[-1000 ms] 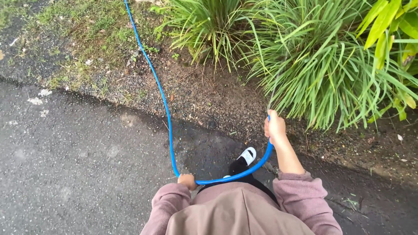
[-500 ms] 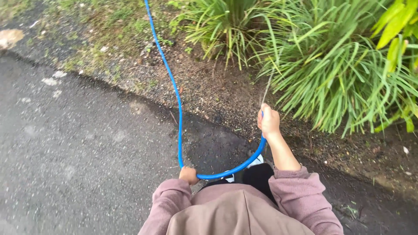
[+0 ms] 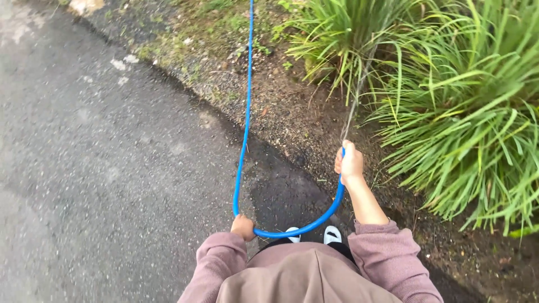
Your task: Watering a row of green plants in a garden bed using a blue garden hose while walking along the path.
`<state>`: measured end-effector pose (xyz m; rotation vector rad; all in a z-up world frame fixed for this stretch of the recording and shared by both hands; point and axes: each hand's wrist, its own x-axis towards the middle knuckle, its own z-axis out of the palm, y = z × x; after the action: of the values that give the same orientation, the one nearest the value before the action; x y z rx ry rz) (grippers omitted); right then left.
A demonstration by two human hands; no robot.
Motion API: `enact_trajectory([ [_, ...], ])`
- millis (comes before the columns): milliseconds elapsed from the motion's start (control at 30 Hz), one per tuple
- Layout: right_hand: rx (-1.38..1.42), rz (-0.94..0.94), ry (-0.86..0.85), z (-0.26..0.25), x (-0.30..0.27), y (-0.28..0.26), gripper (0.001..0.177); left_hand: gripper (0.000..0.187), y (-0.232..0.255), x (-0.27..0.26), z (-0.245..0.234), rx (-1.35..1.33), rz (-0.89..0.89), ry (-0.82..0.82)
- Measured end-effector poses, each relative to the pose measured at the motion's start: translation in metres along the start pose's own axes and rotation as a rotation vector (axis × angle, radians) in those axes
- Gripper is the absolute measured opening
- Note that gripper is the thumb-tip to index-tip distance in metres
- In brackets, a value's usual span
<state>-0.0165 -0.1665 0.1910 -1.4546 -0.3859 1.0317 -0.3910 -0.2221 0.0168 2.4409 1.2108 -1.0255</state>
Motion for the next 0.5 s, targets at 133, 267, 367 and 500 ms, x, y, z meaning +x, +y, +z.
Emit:
enact_trajectory([
  [133,-0.039,0.000,-0.053,0.003,0.008,-0.005,0.059,0.035,0.010,0.005,-0.008,-0.002,-0.014,0.014],
  [267,-0.052,-0.005,-0.106,0.010,0.019,-0.007,0.058,0.035,0.025,0.003,-0.013,0.005,0.000,0.012],
  [367,-0.059,-0.006,-0.148,0.016,0.022,-0.015,0.059,0.035,0.029,-0.001,-0.017,-0.014,-0.019,0.020],
  [500,-0.050,0.001,-0.173,0.022,0.026,-0.014,0.059,0.040,0.014,-0.004,-0.017,-0.006,-0.095,-0.003],
])
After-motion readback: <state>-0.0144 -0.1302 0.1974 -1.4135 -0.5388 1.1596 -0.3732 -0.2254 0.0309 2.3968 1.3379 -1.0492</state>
